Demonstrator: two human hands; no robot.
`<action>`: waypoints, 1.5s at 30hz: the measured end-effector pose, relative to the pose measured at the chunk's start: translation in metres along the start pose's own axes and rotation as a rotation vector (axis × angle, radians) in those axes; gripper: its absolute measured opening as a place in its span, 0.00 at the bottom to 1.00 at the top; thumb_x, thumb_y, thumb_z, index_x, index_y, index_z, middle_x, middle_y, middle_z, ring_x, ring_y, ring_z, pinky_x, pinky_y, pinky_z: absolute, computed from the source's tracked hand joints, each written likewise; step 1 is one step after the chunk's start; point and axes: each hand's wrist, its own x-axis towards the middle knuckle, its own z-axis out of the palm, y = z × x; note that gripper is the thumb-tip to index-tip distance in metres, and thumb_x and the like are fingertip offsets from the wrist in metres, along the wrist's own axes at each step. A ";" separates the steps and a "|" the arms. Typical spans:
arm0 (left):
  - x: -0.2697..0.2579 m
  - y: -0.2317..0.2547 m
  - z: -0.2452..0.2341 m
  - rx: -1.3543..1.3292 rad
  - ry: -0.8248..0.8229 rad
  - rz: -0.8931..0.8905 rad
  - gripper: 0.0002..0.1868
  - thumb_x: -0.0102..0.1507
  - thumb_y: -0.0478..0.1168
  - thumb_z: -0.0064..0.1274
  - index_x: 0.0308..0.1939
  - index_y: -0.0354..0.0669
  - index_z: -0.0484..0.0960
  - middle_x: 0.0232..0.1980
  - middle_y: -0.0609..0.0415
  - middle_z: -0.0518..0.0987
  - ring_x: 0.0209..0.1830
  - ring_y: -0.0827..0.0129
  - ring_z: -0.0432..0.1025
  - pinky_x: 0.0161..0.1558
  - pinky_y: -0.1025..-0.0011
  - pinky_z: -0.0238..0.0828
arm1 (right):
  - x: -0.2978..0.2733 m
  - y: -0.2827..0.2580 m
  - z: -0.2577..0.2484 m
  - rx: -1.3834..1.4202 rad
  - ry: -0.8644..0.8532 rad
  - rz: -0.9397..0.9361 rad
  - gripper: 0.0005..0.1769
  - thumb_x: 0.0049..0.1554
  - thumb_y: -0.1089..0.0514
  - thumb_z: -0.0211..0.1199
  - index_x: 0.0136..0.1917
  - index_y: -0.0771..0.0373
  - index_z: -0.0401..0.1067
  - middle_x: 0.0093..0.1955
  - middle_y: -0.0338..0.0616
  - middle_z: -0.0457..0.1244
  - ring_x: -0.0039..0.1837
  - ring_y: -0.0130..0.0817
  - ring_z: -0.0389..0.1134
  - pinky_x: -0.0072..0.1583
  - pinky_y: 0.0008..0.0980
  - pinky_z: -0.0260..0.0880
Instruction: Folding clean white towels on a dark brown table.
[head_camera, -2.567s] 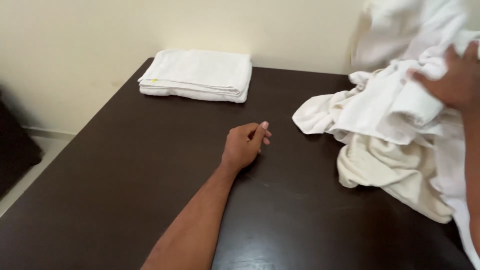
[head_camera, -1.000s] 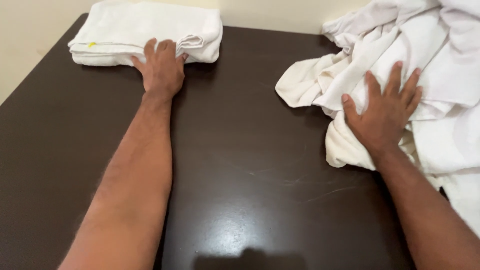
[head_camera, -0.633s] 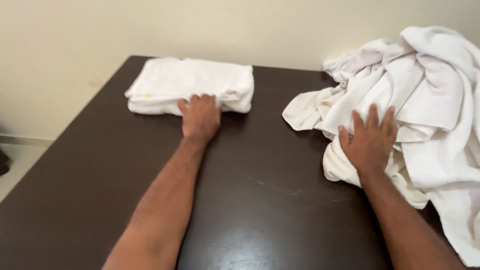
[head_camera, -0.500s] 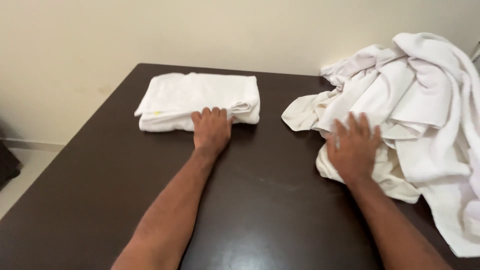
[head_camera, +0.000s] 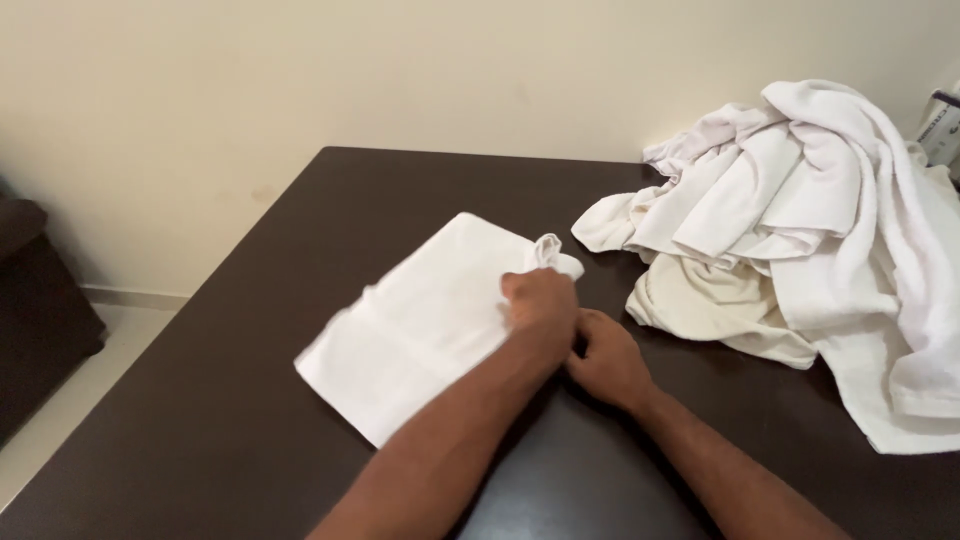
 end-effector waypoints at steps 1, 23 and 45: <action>0.007 0.003 -0.003 0.001 -0.001 -0.006 0.08 0.62 0.40 0.60 0.45 0.49 0.88 0.44 0.57 0.88 0.43 0.66 0.81 0.43 0.66 0.68 | -0.001 0.003 -0.002 0.004 -0.003 -0.004 0.23 0.51 0.53 0.68 0.58 0.66 0.77 0.59 0.55 0.68 0.61 0.49 0.68 0.60 0.42 0.65; 0.027 -0.088 0.035 -1.086 -0.234 0.156 0.16 0.56 0.40 0.51 0.40 0.28 0.81 0.35 0.43 0.81 0.31 0.61 0.77 0.36 0.62 0.76 | -0.009 -0.007 -0.020 0.478 -0.254 0.367 0.39 0.56 0.52 0.66 0.78 0.63 0.60 0.73 0.49 0.64 0.73 0.35 0.64 0.71 0.35 0.62; -0.007 -0.096 0.031 -2.325 -0.030 -0.478 0.21 0.55 0.38 0.45 0.50 0.33 0.79 0.44 0.42 0.80 0.41 0.54 0.76 0.47 0.58 0.77 | -0.015 -0.088 -0.016 0.527 -0.081 0.360 0.51 0.51 0.67 0.68 0.82 0.52 0.50 0.78 0.47 0.56 0.70 0.35 0.64 0.69 0.32 0.65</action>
